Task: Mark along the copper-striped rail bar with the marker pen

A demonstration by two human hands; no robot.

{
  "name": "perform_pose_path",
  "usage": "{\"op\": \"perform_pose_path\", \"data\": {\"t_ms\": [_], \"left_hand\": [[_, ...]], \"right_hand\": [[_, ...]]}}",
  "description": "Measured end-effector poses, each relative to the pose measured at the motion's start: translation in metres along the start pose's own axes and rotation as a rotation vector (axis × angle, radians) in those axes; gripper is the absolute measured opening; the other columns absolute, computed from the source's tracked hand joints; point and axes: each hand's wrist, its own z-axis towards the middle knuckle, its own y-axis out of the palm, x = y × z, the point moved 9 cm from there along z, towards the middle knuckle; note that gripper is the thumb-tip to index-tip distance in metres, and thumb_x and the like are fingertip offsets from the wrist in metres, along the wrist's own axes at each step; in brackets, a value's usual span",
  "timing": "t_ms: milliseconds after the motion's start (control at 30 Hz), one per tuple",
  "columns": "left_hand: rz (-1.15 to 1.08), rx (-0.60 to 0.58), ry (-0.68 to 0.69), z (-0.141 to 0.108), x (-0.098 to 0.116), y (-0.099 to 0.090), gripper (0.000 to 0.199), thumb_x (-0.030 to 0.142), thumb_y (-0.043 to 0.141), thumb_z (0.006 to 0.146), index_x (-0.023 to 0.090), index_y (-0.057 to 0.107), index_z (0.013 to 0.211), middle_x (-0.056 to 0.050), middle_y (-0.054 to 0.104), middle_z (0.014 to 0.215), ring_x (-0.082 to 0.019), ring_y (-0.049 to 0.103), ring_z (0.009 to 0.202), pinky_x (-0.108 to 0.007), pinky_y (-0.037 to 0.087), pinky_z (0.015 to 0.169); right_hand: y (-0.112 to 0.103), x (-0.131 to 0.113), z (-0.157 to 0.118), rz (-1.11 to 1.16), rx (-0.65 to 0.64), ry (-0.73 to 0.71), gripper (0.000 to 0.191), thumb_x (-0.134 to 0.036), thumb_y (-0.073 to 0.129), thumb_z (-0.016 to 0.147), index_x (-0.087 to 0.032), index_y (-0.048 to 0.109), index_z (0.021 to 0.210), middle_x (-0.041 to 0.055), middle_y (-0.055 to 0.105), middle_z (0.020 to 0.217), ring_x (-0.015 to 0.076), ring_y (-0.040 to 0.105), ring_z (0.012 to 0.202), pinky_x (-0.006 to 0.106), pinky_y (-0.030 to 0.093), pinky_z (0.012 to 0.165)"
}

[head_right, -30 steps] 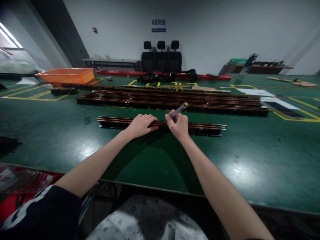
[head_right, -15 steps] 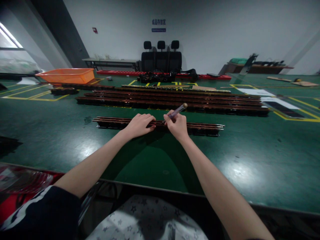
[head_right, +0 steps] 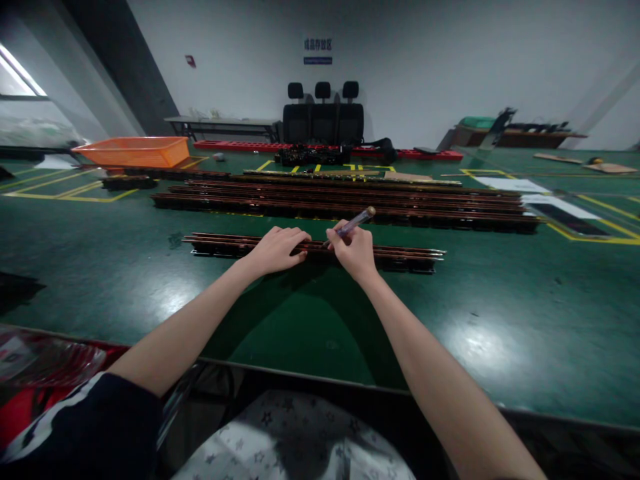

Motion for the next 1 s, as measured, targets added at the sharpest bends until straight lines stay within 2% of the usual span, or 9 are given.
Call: {"op": "perform_pose_path", "data": {"t_ms": [367, 567, 733, 1000], "left_hand": [[-0.011, 0.015, 0.026, -0.0004, -0.0005, 0.0016, 0.036, 0.029, 0.041, 0.092, 0.017, 0.055, 0.123, -0.008, 0.064, 0.118, -0.024, 0.059, 0.106, -0.037, 0.04, 0.087], [-0.006, 0.008, 0.028, -0.0003, 0.0004, 0.0033, 0.038, 0.027, 0.041, 0.091, 0.016, 0.055, 0.125, -0.009, 0.063, 0.122, -0.025, 0.058, 0.109, -0.038, 0.041, 0.089], [-0.024, 0.009, 0.038, 0.0, 0.003, 0.0028, 0.039, 0.026, 0.04, 0.092, 0.015, 0.055, 0.125, -0.01, 0.063, 0.122, -0.024, 0.059, 0.11, -0.039, 0.042, 0.09], [-0.005, -0.007, 0.006, 0.0009, 0.0062, 0.002, 0.037, 0.021, 0.041, 0.09, 0.015, 0.056, 0.123, -0.01, 0.064, 0.121, -0.025, 0.06, 0.109, -0.038, 0.043, 0.09]], "right_hand": [[-0.0081, 0.0037, 0.0005, -0.014, 0.064, -0.007, 0.028, -0.044, 0.058, 0.079, -0.02, 0.056, 0.063, 0.0008, 0.06, 0.051, 0.0159, 0.059, 0.049, 0.03, 0.047, 0.055], [-0.0025, 0.0041, -0.0006, 0.009, 0.022, 0.015, 0.029, -0.045, 0.06, 0.079, -0.019, 0.057, 0.066, 0.0018, 0.063, 0.054, 0.0165, 0.061, 0.051, 0.03, 0.049, 0.055], [-0.002, 0.0037, -0.0008, 0.012, 0.015, 0.006, 0.026, -0.041, 0.059, 0.079, -0.019, 0.058, 0.067, 0.0021, 0.064, 0.055, 0.0166, 0.062, 0.052, 0.03, 0.05, 0.056], [-0.0023, 0.0045, -0.0006, 0.01, 0.024, 0.012, 0.029, -0.045, 0.06, 0.079, -0.019, 0.057, 0.066, 0.0017, 0.063, 0.054, 0.0167, 0.062, 0.052, 0.03, 0.049, 0.056]]}}
